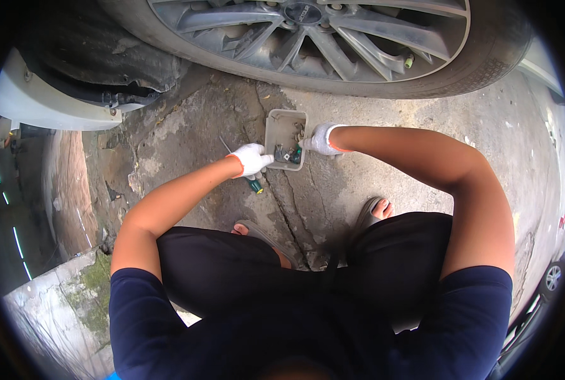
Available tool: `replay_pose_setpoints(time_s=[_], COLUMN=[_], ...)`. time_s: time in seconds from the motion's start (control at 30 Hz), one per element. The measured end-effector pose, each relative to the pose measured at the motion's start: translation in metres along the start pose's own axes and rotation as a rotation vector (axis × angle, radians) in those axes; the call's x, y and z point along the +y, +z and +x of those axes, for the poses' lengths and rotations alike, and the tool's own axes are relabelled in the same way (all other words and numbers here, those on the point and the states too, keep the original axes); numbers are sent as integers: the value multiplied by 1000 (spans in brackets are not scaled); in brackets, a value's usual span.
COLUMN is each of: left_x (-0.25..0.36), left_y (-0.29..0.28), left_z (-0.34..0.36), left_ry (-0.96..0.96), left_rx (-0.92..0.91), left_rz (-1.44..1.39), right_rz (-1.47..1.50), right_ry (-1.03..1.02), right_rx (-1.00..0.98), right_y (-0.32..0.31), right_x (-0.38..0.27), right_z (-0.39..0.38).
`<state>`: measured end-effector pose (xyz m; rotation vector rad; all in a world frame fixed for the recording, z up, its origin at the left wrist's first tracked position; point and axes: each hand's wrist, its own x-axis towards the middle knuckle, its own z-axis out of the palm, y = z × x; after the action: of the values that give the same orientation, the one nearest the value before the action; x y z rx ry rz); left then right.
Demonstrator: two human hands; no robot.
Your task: The person removes and reattaches the plastic trim and fasteners of a white car's front bumper using a screwdriver and by hand, handling small parts from a container on the ground.
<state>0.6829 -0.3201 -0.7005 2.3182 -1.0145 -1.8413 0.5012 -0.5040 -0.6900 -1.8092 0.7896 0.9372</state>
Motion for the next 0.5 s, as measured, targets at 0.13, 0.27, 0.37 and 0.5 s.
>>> replay_pose_setpoints(time_s=[0.13, 0.27, 0.37, 0.5], left_x=[15, 40, 37, 25], left_y=[41, 41, 32, 7], left_z=[13, -8, -3, -1], left_ry=[-106, 119, 294, 202], left_rx=[-72, -221, -74, -86], left_rz=[-352, -241, 320, 452], right_rz=[-87, -181, -325, -498], right_ry=[-84, -42, -65, -83], right_rx=[127, 252, 366, 439], right_y=[14, 0, -6, -14], right_x=[12, 31, 48, 55], right_z=[6, 5, -4, -3])
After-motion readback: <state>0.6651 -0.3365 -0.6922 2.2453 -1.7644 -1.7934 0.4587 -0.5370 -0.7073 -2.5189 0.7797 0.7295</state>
